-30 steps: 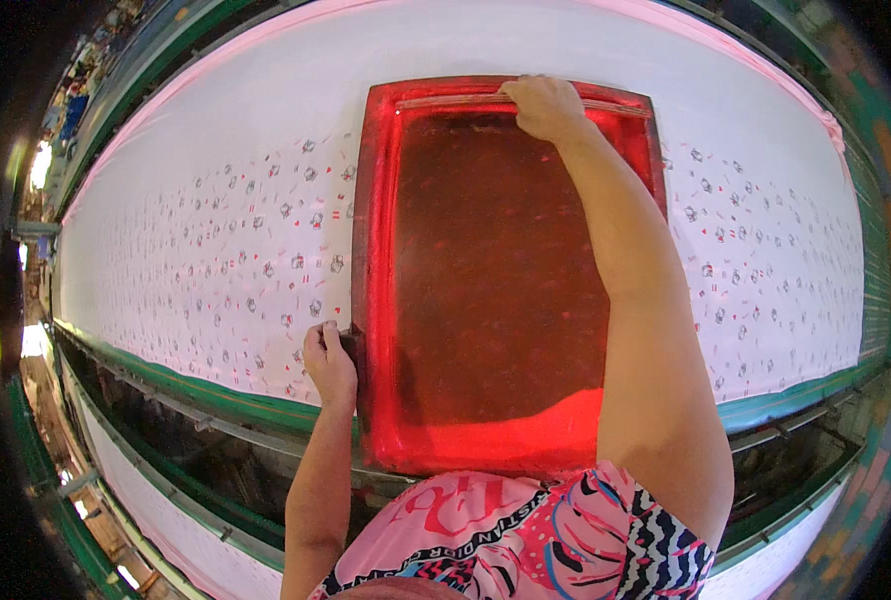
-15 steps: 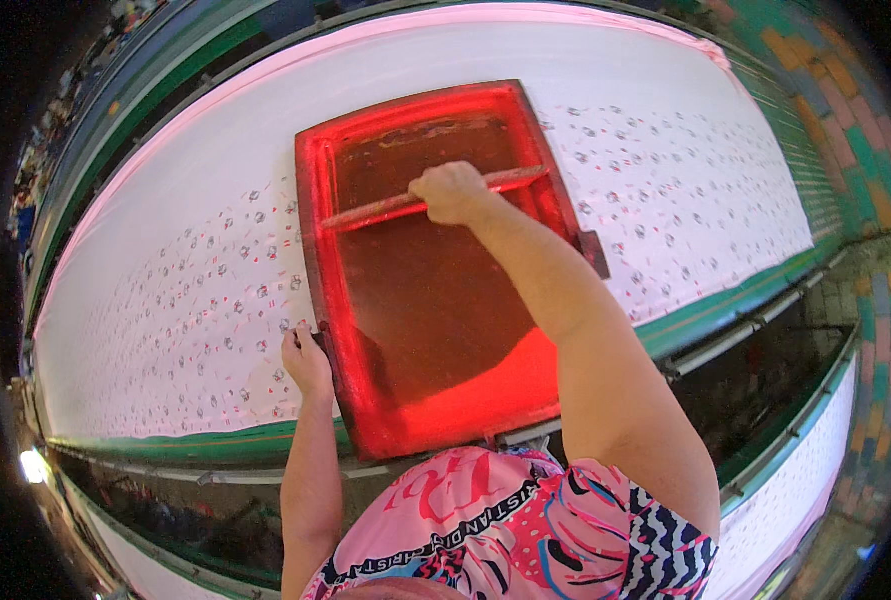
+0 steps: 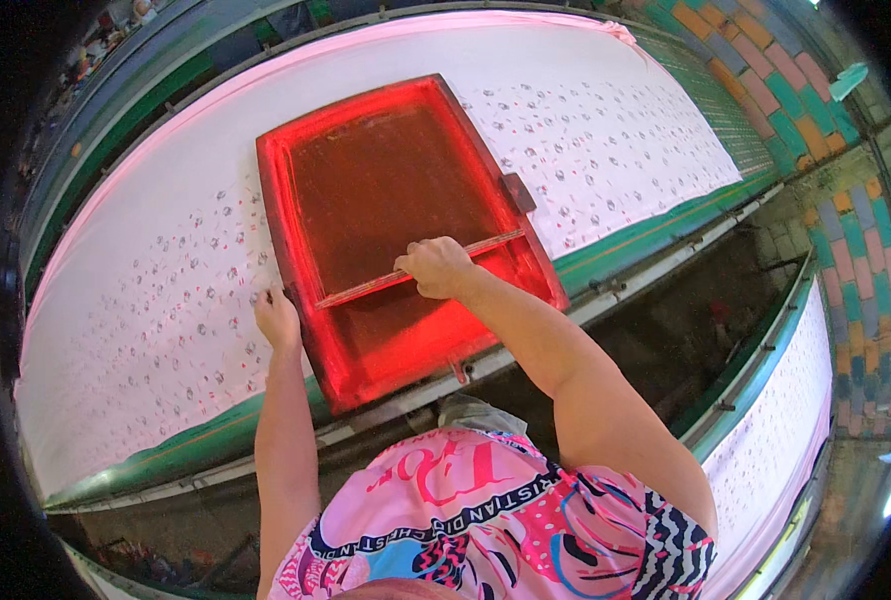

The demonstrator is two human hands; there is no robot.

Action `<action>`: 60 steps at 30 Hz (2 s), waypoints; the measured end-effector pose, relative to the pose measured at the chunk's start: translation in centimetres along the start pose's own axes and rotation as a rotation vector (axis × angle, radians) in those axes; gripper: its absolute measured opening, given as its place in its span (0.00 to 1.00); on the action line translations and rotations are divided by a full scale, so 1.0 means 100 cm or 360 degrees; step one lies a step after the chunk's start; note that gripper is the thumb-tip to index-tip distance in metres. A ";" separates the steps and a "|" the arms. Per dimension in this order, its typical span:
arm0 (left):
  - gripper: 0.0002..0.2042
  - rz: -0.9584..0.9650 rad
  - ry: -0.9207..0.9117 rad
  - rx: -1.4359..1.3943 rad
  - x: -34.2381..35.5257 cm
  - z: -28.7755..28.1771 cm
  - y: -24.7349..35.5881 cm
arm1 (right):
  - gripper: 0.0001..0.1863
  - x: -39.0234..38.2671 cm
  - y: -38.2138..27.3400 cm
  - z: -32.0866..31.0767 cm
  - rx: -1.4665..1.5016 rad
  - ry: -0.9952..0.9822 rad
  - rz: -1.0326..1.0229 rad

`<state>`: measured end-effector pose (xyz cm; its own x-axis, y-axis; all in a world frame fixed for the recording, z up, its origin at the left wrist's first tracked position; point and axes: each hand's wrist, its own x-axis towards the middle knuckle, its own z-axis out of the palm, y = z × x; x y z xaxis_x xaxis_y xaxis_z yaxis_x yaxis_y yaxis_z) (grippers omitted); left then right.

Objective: The person uses a red rectangular screen-printing frame to apply a pattern onto a white textile laid on a green conveyor. They repeatedly pull a squeegee across the frame, lift and reposition the frame, and continue printing along the fabric.

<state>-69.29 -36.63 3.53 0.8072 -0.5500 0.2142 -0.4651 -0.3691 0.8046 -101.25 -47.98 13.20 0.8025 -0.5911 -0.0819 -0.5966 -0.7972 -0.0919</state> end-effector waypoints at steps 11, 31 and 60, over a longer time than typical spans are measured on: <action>0.24 -0.0070 -0.0062 0.0022 0.003 -0.008 0.011 | 0.20 -0.095 -0.054 0.019 0.0063 0.0066 0.0012; 0.24 -0.0078 -0.0055 0.0555 0.004 0.003 0.008 | 0.33 -0.152 -0.018 0.036 0.0430 0.0254 -0.0559; 0.28 -0.0287 -0.0203 0.0666 0.017 -0.003 -0.011 | 0.35 -0.085 0.221 0.011 0.1935 0.0506 0.1034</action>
<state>-67.28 -36.89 3.15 0.8498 -0.5271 0.0008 -0.4491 -0.7232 0.5247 -121.23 -60.46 10.75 0.2560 -0.9387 -0.2310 -0.3618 0.1285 -0.9233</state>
